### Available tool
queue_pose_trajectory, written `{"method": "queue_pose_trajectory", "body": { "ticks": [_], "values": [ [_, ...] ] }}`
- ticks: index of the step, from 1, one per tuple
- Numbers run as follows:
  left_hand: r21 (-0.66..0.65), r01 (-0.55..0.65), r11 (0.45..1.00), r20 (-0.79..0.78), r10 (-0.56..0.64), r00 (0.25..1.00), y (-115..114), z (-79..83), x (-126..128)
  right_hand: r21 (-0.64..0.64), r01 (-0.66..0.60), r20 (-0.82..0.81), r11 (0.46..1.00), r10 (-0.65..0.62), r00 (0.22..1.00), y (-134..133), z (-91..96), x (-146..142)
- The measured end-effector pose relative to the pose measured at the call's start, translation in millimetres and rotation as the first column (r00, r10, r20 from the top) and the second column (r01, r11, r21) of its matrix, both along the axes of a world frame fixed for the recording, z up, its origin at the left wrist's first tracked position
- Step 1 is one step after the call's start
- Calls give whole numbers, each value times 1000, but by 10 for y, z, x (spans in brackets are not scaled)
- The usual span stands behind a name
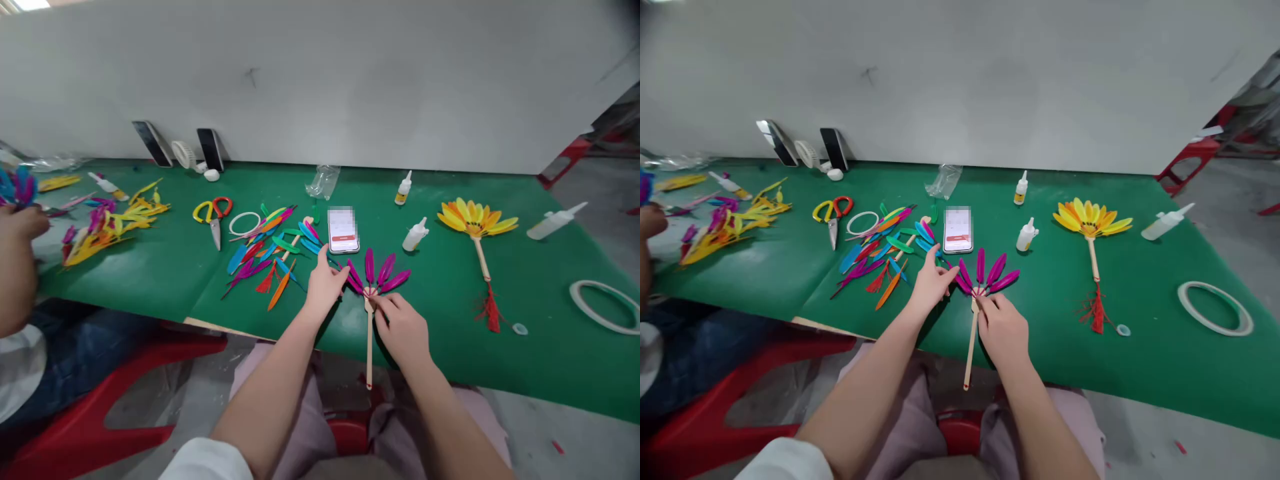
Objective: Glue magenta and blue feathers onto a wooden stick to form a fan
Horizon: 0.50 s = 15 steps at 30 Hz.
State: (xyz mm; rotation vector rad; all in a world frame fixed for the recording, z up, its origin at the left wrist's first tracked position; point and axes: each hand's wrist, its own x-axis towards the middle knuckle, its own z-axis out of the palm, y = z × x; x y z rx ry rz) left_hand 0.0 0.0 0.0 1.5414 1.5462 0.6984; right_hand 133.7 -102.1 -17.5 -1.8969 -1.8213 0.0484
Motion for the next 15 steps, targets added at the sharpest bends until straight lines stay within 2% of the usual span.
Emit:
{"method": "queue_pose_trajectory", "body": {
  "ticks": [6, 15],
  "values": [
    [33, 13, 999, 1, -13, 1000, 10, -30, -14, -18, -11, 8, 1000, 11, 1000, -1, 1, -10],
    [122, 26, 992, -87, -15, 996, -18, -44, -38, -20, -22, 34, 1000, 23, 999, -3, -6, -7]
  ]
}}
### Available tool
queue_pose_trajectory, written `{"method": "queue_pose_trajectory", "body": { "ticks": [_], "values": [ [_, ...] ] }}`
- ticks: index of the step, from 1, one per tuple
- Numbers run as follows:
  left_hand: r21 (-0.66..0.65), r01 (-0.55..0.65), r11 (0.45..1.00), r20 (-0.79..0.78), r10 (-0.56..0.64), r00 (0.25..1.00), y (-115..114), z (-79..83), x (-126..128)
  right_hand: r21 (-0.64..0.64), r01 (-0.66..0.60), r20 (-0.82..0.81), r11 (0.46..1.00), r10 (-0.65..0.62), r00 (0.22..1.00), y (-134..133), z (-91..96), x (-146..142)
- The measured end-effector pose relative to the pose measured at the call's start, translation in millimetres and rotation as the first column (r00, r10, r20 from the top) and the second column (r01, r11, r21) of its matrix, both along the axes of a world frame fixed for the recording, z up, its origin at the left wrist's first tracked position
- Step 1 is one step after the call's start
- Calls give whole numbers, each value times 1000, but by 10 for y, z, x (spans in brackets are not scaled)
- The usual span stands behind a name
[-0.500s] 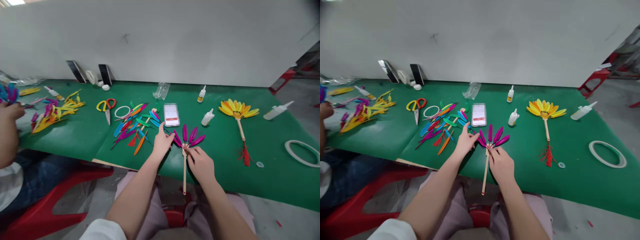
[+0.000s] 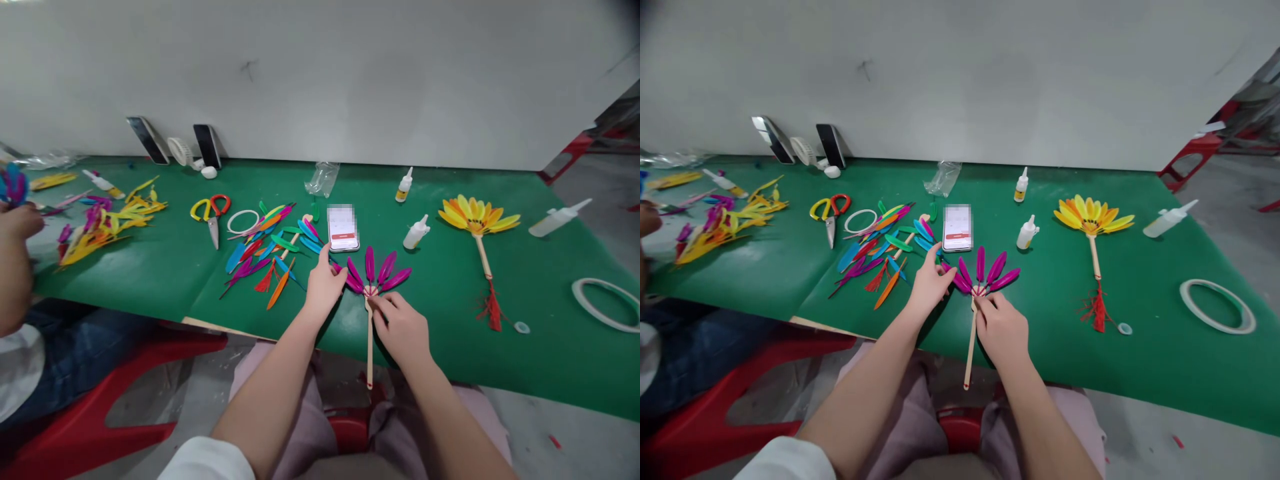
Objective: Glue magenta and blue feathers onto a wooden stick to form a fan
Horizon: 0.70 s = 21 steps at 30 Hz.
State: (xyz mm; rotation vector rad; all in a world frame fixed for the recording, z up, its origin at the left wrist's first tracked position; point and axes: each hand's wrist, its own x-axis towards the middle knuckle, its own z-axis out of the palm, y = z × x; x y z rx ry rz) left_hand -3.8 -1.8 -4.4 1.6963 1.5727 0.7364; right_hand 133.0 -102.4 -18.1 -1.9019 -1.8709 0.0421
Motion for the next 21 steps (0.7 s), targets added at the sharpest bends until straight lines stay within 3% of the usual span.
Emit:
{"method": "queue_pose_trajectory", "body": {
  "ticks": [21],
  "values": [
    [87, 8, 996, -53, -3, 999, -31, -8, -15, 54, 4, 22, 999, -5, 1000, 14, -4, -10]
  ]
}}
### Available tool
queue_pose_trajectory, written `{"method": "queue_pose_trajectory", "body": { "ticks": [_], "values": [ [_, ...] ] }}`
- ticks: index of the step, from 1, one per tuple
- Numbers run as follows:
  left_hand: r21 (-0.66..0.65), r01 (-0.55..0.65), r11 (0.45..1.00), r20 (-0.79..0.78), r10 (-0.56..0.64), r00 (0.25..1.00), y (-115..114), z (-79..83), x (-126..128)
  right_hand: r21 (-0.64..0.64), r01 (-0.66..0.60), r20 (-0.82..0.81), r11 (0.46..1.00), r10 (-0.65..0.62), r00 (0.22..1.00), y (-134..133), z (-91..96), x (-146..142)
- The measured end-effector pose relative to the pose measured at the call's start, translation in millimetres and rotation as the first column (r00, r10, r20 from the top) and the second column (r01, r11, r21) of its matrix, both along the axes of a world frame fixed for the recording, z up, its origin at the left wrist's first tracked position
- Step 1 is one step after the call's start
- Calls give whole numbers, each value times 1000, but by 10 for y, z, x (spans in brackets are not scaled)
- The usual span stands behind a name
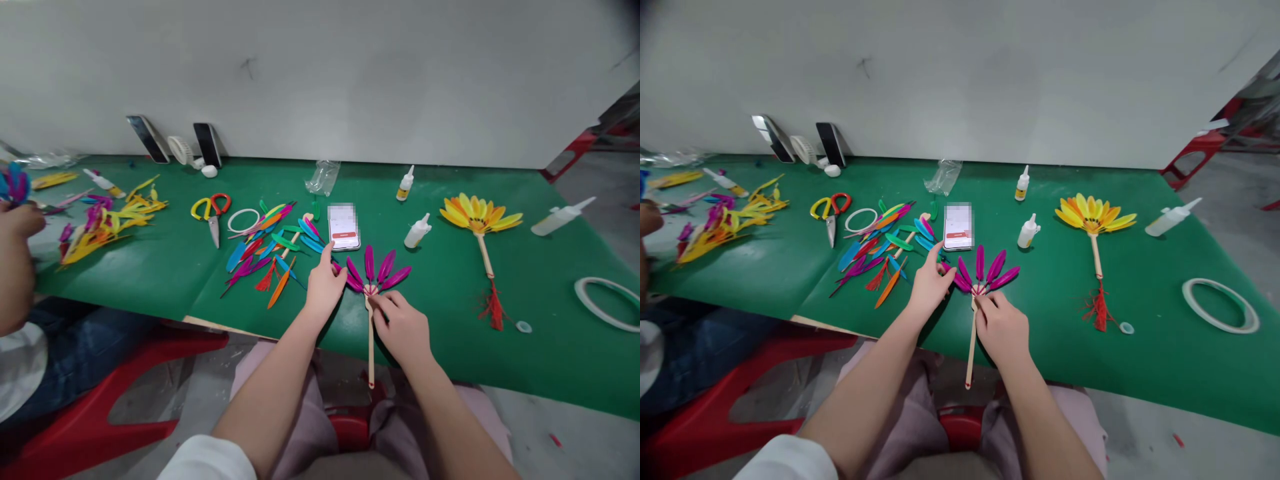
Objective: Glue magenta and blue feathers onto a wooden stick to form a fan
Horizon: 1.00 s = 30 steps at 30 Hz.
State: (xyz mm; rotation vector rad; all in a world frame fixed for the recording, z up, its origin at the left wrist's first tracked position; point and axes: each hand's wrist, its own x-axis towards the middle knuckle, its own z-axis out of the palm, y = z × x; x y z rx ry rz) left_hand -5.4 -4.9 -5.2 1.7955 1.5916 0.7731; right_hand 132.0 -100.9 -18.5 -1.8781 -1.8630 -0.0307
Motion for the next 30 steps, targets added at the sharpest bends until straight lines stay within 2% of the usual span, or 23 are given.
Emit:
{"method": "queue_pose_trajectory", "body": {
  "ticks": [13, 23, 30],
  "values": [
    [26, 8, 1000, 7, -8, 1000, -32, 17, 11, -66, 30, 94, 997, -24, 995, 5, 3, -31],
    [47, 13, 999, 1, -13, 1000, -29, -26, 8, -87, 43, 86, 995, -36, 996, 17, 1, -41],
    [39, 12, 999, -9, -12, 1000, -32, -12, 14, -62, 35, 18, 997, -34, 999, 3, -10, -19]
  ]
}}
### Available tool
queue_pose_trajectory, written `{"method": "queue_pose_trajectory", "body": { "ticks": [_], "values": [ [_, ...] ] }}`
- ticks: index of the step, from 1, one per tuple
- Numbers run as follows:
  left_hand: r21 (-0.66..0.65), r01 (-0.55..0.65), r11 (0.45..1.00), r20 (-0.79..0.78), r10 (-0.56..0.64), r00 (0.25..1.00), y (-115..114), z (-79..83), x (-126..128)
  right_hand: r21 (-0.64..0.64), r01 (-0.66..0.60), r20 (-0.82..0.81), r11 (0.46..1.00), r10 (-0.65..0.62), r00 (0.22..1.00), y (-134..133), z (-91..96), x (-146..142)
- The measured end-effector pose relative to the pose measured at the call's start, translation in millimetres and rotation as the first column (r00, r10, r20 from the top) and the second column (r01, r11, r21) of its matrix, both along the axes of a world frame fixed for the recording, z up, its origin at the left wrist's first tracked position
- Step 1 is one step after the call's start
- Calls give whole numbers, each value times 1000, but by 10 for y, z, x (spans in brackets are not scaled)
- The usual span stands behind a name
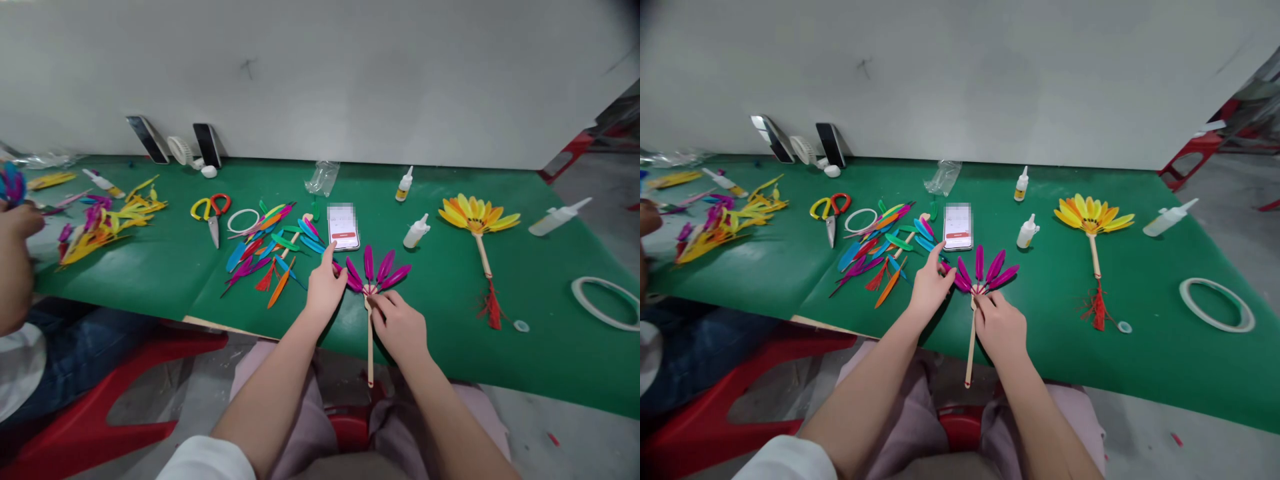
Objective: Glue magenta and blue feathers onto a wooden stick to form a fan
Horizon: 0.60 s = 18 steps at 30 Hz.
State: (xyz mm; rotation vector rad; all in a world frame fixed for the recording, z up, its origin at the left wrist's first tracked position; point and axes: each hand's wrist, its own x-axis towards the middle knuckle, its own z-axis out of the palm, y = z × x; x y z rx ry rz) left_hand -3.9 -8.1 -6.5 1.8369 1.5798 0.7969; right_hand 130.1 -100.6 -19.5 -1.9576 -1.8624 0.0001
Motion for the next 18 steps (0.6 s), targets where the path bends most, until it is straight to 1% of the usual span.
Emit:
{"method": "queue_pose_trajectory", "body": {
  "ticks": [4, 10, 18],
  "values": [
    [-4, 1, 1000, -3, -1, 1000, -9, 8, -4, 30, 3, -47, 1000, -2, 999, 1, -9, 2],
    [-4, 6, 1000, -4, -6, 1000, -17, 12, -7, 30, 5, -98, 1000, -2, 995, 9, -10, -2],
    [10, -8, 1000, -21, 9, 1000, -28, 32, -5, 29, 15, -98, 999, -13, 995, 16, -2, -8]
  ]
}}
